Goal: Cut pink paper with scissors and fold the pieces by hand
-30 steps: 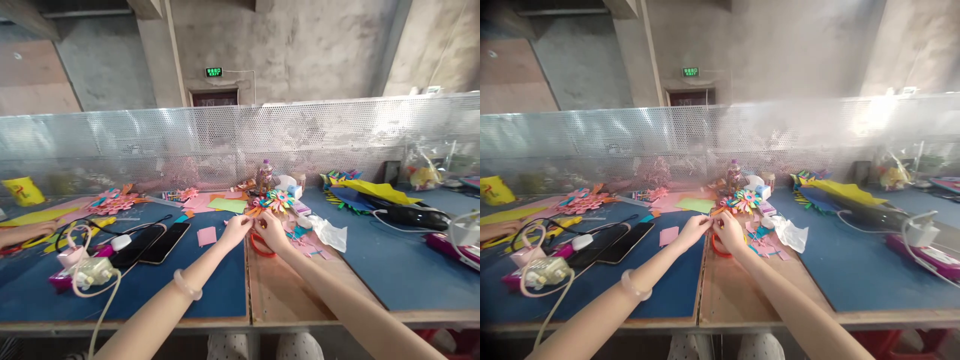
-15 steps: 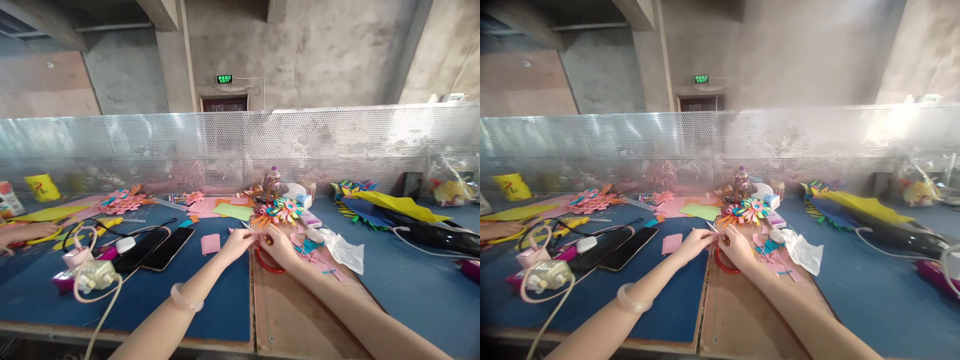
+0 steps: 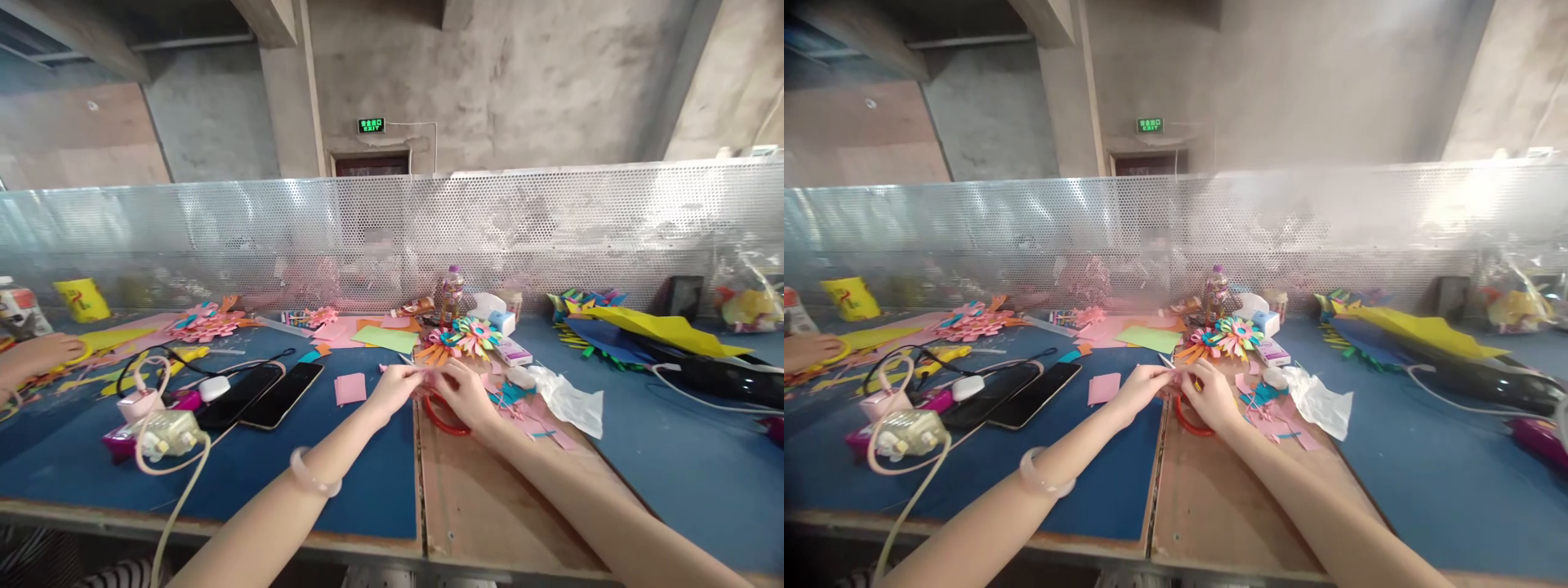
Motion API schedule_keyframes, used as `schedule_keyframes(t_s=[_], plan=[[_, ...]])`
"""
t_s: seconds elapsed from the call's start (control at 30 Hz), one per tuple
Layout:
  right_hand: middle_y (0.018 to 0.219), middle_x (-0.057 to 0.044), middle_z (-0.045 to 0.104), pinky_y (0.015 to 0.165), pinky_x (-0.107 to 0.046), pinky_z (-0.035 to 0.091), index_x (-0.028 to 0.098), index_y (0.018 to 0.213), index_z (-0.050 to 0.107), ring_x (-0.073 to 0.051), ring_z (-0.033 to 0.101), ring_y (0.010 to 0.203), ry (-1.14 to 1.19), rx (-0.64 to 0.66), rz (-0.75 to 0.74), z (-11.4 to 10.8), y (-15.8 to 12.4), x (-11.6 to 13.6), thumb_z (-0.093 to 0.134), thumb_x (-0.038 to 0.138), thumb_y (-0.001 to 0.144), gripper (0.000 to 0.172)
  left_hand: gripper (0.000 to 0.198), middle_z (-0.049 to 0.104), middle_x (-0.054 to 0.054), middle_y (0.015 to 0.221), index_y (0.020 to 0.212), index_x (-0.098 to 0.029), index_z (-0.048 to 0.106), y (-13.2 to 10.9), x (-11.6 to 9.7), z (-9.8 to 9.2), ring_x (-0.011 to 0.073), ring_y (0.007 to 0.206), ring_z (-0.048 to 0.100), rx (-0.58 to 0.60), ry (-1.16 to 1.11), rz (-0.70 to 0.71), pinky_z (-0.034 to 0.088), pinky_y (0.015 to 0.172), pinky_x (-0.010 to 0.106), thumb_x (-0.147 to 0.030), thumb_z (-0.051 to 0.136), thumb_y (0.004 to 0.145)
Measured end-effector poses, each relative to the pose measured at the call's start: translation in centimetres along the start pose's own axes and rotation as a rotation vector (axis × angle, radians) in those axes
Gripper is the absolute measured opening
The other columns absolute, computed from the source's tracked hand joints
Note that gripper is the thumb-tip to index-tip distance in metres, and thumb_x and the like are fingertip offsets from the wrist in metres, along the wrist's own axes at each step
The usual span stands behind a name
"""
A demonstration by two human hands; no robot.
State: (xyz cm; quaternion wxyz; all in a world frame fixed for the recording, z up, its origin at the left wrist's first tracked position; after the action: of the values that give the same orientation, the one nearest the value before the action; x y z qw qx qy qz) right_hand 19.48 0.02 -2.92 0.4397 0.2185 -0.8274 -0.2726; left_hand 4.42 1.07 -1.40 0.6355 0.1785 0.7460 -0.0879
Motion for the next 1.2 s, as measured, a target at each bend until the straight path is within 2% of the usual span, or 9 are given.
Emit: schedule_keyframes(t_s=[0.1, 0.17, 0.23, 0.4, 0.6, 0.83, 0.93, 1.2], plan=[[0.052, 0.002, 0.040, 0.046, -0.024, 0.027, 0.018, 0.059, 0.048, -0.010, 0.036, 0.049, 0.317, 0.036, 0.268, -0.4, 0.1, -0.3, 0.046, 0.040, 0.082, 0.031, 0.031, 0.070, 0.009, 0.085, 0.092, -0.014, 0.068, 0.1, 0.0, 0.1, 0.0197, 0.079, 0.064, 0.044, -0.002, 0.002, 0.045, 0.068, 0.028, -0.036, 0.051, 0.080], [0.048, 0.005, 0.034, 0.042, -0.023, 0.019, 0.018, 0.059, 0.044, -0.007, 0.027, 0.043, 0.509, 0.089, 0.421, -0.5, 0.1, -0.6, 0.051, 0.046, 0.078, 0.035, 0.032, 0.070, 0.009, 0.086, 0.092, -0.014, 0.068, 0.1, 0.0, 0.2, 0.0197, 0.077, 0.064, 0.066, 0.013, 0.018, 0.045, 0.067, 0.028, -0.038, 0.051, 0.080], [0.049, 0.006, 0.032, 0.042, -0.023, 0.015, 0.017, 0.060, 0.046, -0.006, 0.024, 0.042, 0.636, 0.125, 0.496, -0.5, 0.0, -1.0, 0.057, 0.049, 0.073, 0.036, 0.033, 0.070, 0.009, 0.087, 0.093, -0.014, 0.068, 0.0, -0.1, 0.2, 0.0199, 0.077, 0.064, 0.073, 0.034, 0.028, 0.045, 0.066, 0.028, -0.039, 0.051, 0.080], [0.056, 0.004, 0.041, 0.042, -0.023, 0.012, 0.014, 0.072, 0.059, -0.005, 0.024, 0.044, 0.737, 0.203, 0.508, -0.7, 0.0, -1.2, 0.065, 0.050, 0.067, 0.037, 0.034, 0.070, 0.009, 0.088, 0.093, -0.014, 0.069, -0.1, -0.5, 0.2, 0.0199, 0.075, 0.064, 0.072, 0.114, 0.068, 0.045, 0.066, 0.029, -0.040, 0.052, 0.080], [0.065, -0.001, 0.052, 0.043, -0.023, 0.010, 0.012, 0.076, 0.061, -0.004, 0.025, 0.045, 0.785, 0.280, 0.501, -0.9, 0.0, -1.3, 0.065, 0.051, 0.067, 0.040, 0.034, 0.070, 0.009, 0.082, 0.091, -0.013, 0.069, -0.1, -0.6, 0.3, 0.0201, 0.073, 0.064, 0.071, 0.132, 0.077, 0.046, 0.064, 0.028, -0.040, 0.052, 0.079], [0.062, 0.001, 0.049, 0.043, -0.023, 0.010, 0.013, 0.073, 0.060, -0.004, 0.024, 0.045, 0.827, 0.302, 0.521, -1.0, 0.0, -1.5, 0.068, 0.050, 0.062, 0.040, 0.035, 0.070, 0.008, 0.081, 0.088, -0.013, 0.071, -0.4, -1.0, 0.3, 0.0191, 0.073, 0.064, 0.107, 0.161, 0.116, 0.046, 0.065, 0.028, -0.041, 0.050, 0.080], [0.062, 0.001, 0.049, 0.043, -0.023, 0.010, 0.012, 0.073, 0.060, -0.004, 0.025, 0.046, 0.819, 0.313, 0.512, -1.0, 0.0, -1.5, 0.069, 0.051, 0.062, 0.041, 0.034, 0.070, 0.009, 0.082, 0.087, -0.013, 0.071, -0.4, -0.9, 0.3, 0.0189, 0.073, 0.064, 0.113, 0.136, 0.082, 0.045, 0.066, 0.027, -0.040, 0.051, 0.079], [0.053, 0.006, 0.037, 0.043, -0.023, 0.010, 0.013, 0.064, 0.053, -0.003, 0.022, 0.044, 0.843, 0.320, 0.529, -0.9, 0.0, -1.2, 0.067, 0.046, 0.065, 0.035, 0.033, 0.070, 0.011, 0.085, 0.088, -0.012, 0.070, -0.4, -0.6, 0.5, 0.0179, 0.072, 0.065, 0.117, 0.033, -0.014, 0.044, 0.063, 0.026, -0.038, 0.052, 0.078]])
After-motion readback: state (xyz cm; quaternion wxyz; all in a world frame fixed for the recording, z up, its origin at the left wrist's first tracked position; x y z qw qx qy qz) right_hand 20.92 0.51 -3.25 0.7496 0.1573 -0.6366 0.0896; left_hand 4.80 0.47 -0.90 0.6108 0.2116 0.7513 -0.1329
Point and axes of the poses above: each hand's wrist, its own y-axis towards the middle knuckle, its own z-axis out of the palm, x = y × z, the point moved 1 cm from there along y, towards the middle knuckle
